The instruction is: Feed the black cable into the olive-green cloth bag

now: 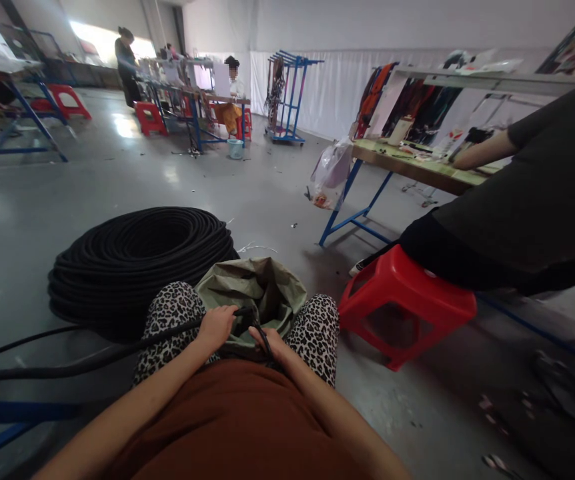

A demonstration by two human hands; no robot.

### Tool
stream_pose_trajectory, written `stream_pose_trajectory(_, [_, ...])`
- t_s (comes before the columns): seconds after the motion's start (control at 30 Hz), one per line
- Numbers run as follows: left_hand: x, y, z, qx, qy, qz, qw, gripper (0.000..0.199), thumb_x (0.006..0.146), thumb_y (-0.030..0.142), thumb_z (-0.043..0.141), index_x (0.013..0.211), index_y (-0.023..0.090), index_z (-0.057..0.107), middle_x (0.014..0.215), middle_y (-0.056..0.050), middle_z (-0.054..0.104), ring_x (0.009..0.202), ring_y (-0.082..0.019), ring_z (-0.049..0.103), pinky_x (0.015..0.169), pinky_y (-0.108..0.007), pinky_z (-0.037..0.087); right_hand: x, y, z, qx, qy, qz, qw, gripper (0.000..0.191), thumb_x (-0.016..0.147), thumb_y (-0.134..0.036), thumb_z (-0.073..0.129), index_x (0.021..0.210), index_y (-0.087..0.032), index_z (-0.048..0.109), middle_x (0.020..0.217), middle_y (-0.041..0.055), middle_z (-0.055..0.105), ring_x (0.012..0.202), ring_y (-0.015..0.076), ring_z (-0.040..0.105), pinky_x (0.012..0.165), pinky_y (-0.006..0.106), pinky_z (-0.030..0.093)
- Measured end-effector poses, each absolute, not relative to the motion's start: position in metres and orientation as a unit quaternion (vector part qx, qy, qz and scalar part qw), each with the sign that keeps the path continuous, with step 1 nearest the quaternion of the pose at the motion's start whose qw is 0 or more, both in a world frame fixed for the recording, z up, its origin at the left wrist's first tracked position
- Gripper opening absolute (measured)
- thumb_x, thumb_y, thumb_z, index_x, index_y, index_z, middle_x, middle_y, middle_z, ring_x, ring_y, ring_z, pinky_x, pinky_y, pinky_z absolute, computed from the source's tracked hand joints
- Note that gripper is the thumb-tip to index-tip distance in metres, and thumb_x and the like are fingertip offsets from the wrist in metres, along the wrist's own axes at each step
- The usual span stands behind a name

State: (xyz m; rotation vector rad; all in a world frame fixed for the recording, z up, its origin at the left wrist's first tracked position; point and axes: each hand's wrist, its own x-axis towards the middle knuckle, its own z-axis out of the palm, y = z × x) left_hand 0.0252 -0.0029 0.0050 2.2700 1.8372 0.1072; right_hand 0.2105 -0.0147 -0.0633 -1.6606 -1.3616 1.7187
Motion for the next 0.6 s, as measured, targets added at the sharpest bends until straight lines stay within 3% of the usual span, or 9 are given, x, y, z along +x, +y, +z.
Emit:
stream_pose_trajectory(0.3, [0.0265, -0.0035, 0.0085, 0.767, 0.628, 0.049, 0.119, 0.035, 0.093, 0.017, 0.043, 0.121, 0.015, 0.063, 0.117, -0.012, 0.071, 0.106, -0.023, 0.065, 0.092, -0.035, 0.046, 0.2104, -0.0161, -0.0551, -0.591, -0.482, 0.619, 0.187, 0.040, 0.093, -0.041, 0.059, 0.064, -0.014, 0.053, 0.055, -0.0012, 0.052, 0.048, 0.0091, 0.049, 0.049, 0.019, 0.037])
stream_pose_trajectory(0.6, [0.0251, -0.0024, 0.0059, 0.780, 0.610, 0.040, 0.129, 0.034, 0.092, 0.016, 0.045, 0.121, 0.019, 0.063, 0.114, -0.010, 0.072, 0.103, -0.021, 0.065, 0.089, -0.033, 0.045, 0.2094, -0.0160, -0.0548, -0.594, -0.467, 0.627, 0.191, 0.047, 0.089, -0.053, 0.061, 0.062, -0.014, 0.055, 0.054, 0.0001, 0.054, 0.049, 0.0108, 0.052, 0.049, 0.020, 0.040])
